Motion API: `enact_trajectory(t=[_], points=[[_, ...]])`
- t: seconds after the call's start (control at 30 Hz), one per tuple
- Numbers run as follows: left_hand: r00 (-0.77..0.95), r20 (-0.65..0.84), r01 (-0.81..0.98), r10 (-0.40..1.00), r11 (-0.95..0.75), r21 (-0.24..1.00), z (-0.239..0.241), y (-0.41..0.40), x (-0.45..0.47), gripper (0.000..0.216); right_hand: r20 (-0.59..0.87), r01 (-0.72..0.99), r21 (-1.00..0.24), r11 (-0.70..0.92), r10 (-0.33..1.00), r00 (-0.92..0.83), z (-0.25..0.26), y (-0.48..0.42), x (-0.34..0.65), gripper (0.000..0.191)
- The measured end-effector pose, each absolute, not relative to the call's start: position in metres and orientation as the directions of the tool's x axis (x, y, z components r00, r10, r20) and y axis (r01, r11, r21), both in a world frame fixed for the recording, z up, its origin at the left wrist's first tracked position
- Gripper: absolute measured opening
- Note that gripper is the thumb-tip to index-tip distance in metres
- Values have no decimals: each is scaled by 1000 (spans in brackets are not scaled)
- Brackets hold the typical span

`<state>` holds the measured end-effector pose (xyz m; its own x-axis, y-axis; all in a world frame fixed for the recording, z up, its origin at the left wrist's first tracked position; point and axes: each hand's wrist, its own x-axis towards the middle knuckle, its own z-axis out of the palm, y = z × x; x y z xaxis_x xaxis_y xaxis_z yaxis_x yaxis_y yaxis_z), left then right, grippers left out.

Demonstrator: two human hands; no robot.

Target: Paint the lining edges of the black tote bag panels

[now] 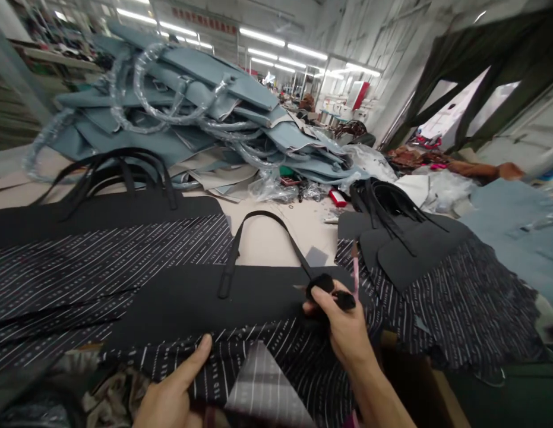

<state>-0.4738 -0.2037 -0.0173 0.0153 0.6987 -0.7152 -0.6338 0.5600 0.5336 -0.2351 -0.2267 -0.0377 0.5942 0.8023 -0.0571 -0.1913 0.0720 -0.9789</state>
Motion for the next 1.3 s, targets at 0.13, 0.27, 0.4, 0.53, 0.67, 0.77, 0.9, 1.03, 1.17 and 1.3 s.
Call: enact_trajectory(t=[0.13, 0.27, 0.4, 0.53, 0.67, 0.77, 0.9, 1.03, 1.17, 1.3], points=[[-34, -745, -585, 666, 591, 556, -10, -215, -445, 56, -141, -247, -969, 20, 776, 614, -72, -242, -241, 36], [83, -785, -585, 614, 668, 460, -15, -220, -417, 43, -137, -244, -970, 20, 781, 609, -76, -243, -243, 36], [153, -767, -594, 623, 678, 433, -30, -210, -404, 35, -132, -176, -983, -43, 834, 536, -75, -245, -251, 37], [138, -800, -551, 584, 717, 428, -44, -202, -406, 31, -118, -116, -991, -64, 828, 548, -77, -248, -260, 37], [162, -829, -579, 535, 732, 359, -49, -202, -411, 33, -94, -45, -996, -84, 803, 588, -79, -250, -262, 36], [175, -838, -582, 517, 741, 336, -53, -204, -412, 34, -56, 40, -994, -100, 798, 600, -78, -252, -263, 34], [178, -823, -581, 539, 733, 354, -58, -205, -414, 33, 30, 170, -981, -96, 789, 613, -74, -251, -267, 32], [179, -825, -575, 536, 737, 354, -62, -207, -417, 30, 88, 244, -966, -85, 779, 620, -77, -250, -268, 33], [180, -843, -568, 508, 753, 332, -65, -207, -417, 28, 138, 335, -939, -81, 802, 581, -80, -252, -267, 30], [201, -830, -595, 520, 738, 318, -63, -205, -416, 33, 197, 376, -925, -48, 787, 584, -78, -250, -270, 31]])
